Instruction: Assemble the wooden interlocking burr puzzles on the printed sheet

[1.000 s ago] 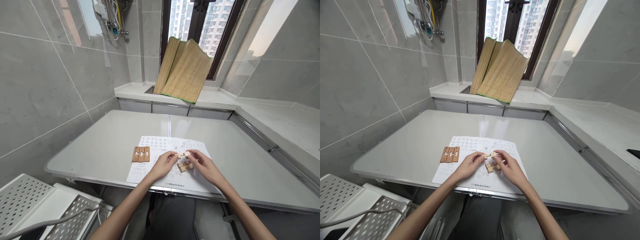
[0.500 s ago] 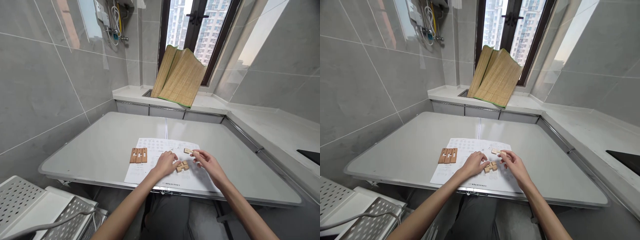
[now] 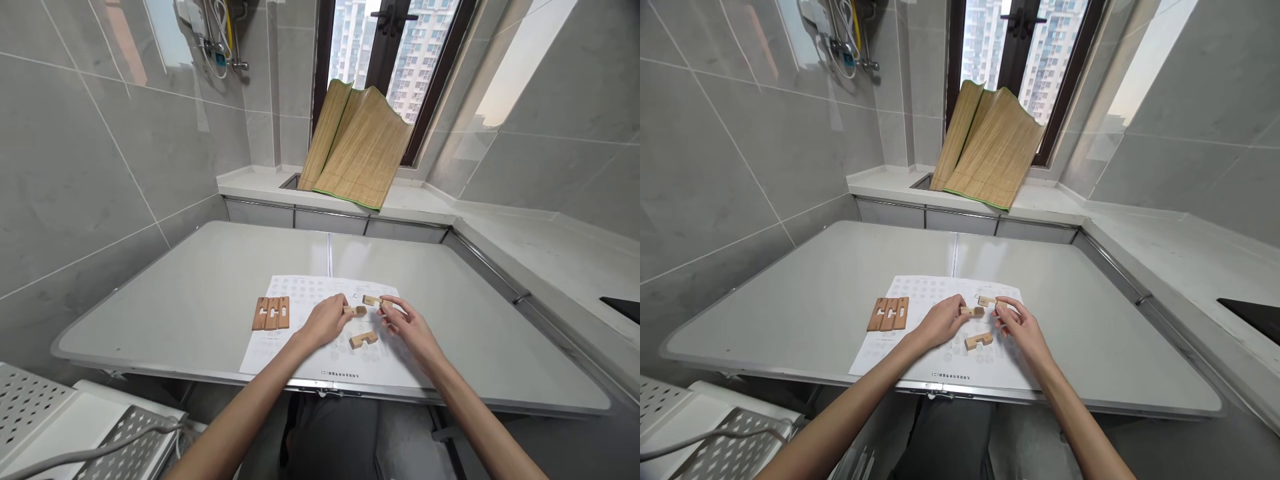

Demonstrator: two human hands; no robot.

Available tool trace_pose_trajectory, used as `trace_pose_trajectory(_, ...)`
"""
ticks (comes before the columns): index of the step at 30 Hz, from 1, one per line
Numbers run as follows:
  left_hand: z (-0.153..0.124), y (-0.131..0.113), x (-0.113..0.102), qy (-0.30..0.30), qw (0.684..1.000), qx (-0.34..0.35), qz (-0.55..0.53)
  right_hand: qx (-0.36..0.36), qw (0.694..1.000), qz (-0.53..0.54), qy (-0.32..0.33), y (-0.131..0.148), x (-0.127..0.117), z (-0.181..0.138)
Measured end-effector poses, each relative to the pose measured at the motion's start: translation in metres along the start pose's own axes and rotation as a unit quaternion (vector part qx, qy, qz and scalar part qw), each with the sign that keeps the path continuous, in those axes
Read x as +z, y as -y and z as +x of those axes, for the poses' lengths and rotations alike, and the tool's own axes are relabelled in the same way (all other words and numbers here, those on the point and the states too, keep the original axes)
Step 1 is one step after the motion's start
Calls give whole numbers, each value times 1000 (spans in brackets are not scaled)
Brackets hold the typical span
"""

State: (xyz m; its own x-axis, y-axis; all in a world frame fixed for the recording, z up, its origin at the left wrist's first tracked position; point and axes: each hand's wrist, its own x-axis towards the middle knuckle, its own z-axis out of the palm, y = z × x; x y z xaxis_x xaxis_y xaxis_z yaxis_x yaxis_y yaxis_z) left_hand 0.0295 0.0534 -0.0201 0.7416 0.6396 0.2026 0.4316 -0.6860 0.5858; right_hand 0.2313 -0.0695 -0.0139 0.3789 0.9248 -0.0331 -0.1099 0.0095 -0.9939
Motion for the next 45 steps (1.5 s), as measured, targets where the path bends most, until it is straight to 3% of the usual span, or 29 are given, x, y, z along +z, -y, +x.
trace_pose_trajectory(5,26,12,10,-44,974,-68,-211,14,999,47,-13,-5,11,29)
trace_pose_trajectory(12,61,28,33,-116,879,-90,-453,-57,997,40,-29,-15,32,71)
trace_pose_trajectory(16,64,37,32,-120,834,-77,-533,-73,997,15,-37,-21,43,82)
trace_pose_trajectory(21,62,36,26,-135,801,-116,-571,-132,989,-40,-61,-25,54,87)
trace_pose_trajectory(27,59,35,19,-83,820,-115,-555,-215,962,-150,-70,-24,47,88)
trace_pose_trajectory(34,57,31,5,13,857,-67,-510,-230,951,-203,-46,-18,38,77)
trace_pose_trajectory(39,57,30,6,28,862,-79,-499,-236,946,-211,-72,-14,37,72)
trace_pose_trajectory(45,59,31,9,9,866,-56,-496,-213,955,-202,-49,-14,30,70)
